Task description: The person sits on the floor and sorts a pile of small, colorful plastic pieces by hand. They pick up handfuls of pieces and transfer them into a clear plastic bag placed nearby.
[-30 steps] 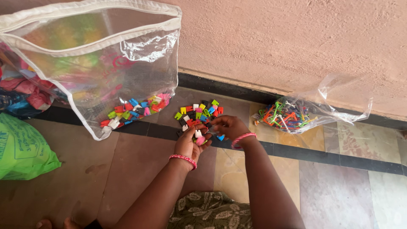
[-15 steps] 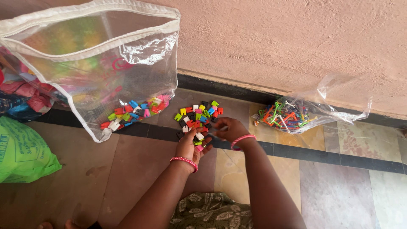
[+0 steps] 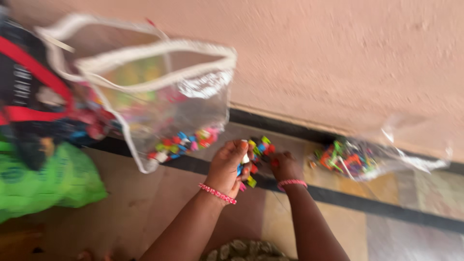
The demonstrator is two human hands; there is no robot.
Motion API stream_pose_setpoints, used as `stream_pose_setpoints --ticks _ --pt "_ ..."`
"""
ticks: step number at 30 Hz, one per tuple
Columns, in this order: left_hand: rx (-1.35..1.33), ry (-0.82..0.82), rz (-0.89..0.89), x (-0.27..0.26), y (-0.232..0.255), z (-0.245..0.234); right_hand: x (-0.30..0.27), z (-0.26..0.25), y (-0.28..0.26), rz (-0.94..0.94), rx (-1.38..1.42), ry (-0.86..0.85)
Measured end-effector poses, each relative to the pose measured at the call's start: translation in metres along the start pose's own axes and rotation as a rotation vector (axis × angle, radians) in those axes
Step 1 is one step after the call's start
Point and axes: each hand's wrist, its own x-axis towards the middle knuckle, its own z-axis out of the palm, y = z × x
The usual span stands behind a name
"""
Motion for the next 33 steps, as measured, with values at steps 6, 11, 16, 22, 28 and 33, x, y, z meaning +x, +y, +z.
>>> stream_pose_setpoints --ticks 6,11,16,22,28,33 --pt "1.045 0.235 1.050 -0.004 0.157 0.053 0.000 -0.012 -0.011 0.011 0.011 -0.029" --pt "1.739 0.275 0.967 0.018 0.243 0.068 0.000 -0.025 -0.025 0.101 0.116 -0.069" --pt "1.746 0.252 1.153 0.009 0.217 0.048 0.010 -0.031 -0.027 0.104 0.431 -0.096" --pt "0.510 0.099 0.401 0.006 0.032 0.009 0.011 -0.044 -0.048 -0.037 1.149 -0.283" --pt "-0.232 0.140 -0.230 0.008 -0.020 -0.034 -0.003 -0.058 -0.076 -0.137 0.971 -0.325" --pt "0.460 0.066 0.499 0.002 0.069 0.006 0.007 -0.066 -0.068 0.012 0.825 -0.128"
